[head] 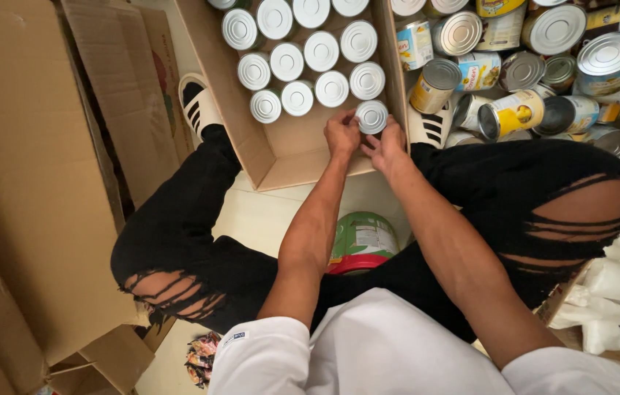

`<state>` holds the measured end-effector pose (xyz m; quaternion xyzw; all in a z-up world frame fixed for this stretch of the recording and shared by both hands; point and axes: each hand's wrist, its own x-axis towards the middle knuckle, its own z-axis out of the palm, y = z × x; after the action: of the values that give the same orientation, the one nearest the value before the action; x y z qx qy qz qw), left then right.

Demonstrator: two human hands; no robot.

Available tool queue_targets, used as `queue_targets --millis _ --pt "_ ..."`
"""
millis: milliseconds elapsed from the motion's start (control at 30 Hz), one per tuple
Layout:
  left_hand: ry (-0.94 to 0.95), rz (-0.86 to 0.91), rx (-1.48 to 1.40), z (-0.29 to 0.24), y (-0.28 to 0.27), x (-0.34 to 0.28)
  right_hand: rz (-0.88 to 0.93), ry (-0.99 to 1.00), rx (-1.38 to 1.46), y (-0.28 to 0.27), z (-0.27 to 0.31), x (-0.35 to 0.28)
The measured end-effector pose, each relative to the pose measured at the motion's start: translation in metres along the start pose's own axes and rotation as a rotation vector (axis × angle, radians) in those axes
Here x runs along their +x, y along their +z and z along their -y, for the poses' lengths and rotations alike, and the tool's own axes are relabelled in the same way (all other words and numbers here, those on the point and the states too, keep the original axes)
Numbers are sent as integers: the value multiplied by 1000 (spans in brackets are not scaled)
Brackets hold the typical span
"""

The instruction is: The person organizes cans by hand, picking them up from a pile on the floor and placing them neatly into a cardboard box.

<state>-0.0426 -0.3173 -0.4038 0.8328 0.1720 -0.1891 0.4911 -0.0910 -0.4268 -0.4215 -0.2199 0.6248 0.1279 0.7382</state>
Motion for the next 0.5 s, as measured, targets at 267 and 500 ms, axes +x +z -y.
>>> queue_targets --millis 267,500 --pt "-7 20 -1 11 5 8 48 -29 -46 -2 -2 9" --pt "-28 28 71 -4 -8 2 -21 -324 -434 4 -18 20"
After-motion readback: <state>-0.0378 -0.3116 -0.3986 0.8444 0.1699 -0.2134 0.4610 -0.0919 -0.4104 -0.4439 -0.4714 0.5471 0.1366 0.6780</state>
